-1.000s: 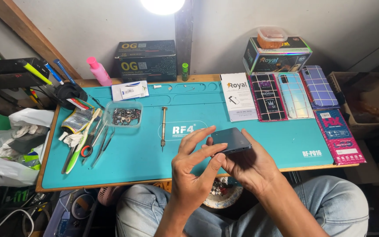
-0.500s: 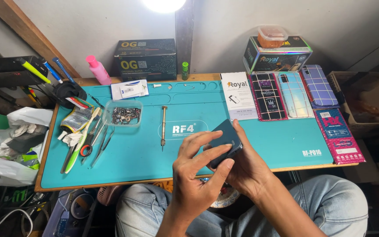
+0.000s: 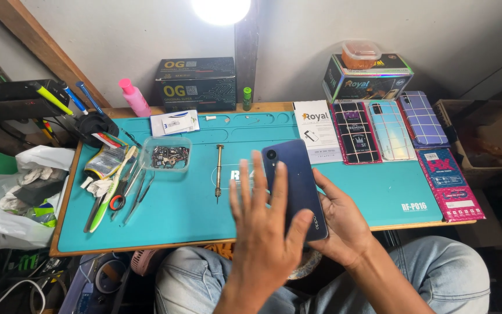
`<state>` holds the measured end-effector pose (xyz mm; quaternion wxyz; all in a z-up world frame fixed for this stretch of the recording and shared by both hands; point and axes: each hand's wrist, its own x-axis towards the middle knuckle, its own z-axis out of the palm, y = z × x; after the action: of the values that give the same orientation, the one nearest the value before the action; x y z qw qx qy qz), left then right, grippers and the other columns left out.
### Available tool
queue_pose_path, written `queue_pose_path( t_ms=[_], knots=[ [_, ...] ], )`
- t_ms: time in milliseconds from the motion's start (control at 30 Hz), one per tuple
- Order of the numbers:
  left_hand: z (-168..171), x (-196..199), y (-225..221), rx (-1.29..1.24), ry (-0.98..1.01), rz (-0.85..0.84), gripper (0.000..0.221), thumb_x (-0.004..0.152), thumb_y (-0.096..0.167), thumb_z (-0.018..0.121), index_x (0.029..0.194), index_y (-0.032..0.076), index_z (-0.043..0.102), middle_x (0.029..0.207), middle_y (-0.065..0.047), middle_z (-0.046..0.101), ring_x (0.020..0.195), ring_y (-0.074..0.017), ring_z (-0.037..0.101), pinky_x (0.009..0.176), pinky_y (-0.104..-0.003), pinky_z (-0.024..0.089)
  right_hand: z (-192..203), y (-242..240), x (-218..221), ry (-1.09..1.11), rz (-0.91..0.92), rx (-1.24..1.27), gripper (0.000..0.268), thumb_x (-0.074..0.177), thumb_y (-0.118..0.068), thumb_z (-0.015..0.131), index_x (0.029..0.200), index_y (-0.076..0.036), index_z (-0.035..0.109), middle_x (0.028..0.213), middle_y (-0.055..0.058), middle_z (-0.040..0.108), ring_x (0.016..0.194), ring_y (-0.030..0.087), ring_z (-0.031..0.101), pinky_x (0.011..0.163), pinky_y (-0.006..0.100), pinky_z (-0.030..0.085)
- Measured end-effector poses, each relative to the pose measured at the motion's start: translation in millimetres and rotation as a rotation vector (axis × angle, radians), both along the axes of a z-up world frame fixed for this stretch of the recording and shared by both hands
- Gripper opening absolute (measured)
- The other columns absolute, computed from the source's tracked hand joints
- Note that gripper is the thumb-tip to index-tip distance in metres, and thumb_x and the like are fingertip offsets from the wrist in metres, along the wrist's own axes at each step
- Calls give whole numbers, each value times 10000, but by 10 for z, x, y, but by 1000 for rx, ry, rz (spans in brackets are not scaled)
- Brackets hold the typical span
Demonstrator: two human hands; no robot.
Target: Disassembling and cleaning a smartphone on a repair mat at a workstation.
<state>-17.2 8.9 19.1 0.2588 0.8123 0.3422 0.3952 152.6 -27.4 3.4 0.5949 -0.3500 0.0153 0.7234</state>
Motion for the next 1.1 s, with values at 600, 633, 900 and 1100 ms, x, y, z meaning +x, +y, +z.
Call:
queue_pose_path(
  t_ms=[600, 633, 900, 1100],
  knots=[
    [36, 196, -55, 16, 26, -101, 883, 1034, 445, 519, 1621, -171, 282, 1741, -390, 226, 1653, -522, 130, 1274, -728, -39, 419, 23, -424, -237, -57, -284, 583, 1099, -300, 357, 1621, -124, 549, 1565, 162, 624, 1356, 305, 562, 1123, 460, 416],
    [13, 172, -150, 15, 28, -101, 883, 1034, 445, 519, 1621, -171, 282, 1741, -390, 226, 1653, -522, 130, 1274, -728, -39, 282, 18, -353, -235, -57, -284, 583, 1099, -300, 357, 1621, -124, 549, 1565, 162, 624, 1356, 305, 562, 1123, 460, 416],
    [-306, -12, -481, -88, -153, -371, 874, 1151, 588, 219, 1513, -164, 479, 1651, -469, 324, 1579, -617, 249, 1202, -839, -34, 176, 110, 150, 64, 82, 525, 657, 1132, -405, 322, 1639, 10, 361, 1608, 316, 500, 1384, 439, 622, 1189, 579, 510],
    [-491, -139, 146, -9, -176, 38, 409, 1013, 236, 623, 1313, -34, 690, 1472, -249, 620, 1412, -415, 558, 1161, -542, 428, 454, 206, 422, -221, -144, 299, 637, 1063, -327, 393, 1503, 123, 488, 1352, 291, 617, 1105, 337, 648, 993, 526, 600]
  ],
)
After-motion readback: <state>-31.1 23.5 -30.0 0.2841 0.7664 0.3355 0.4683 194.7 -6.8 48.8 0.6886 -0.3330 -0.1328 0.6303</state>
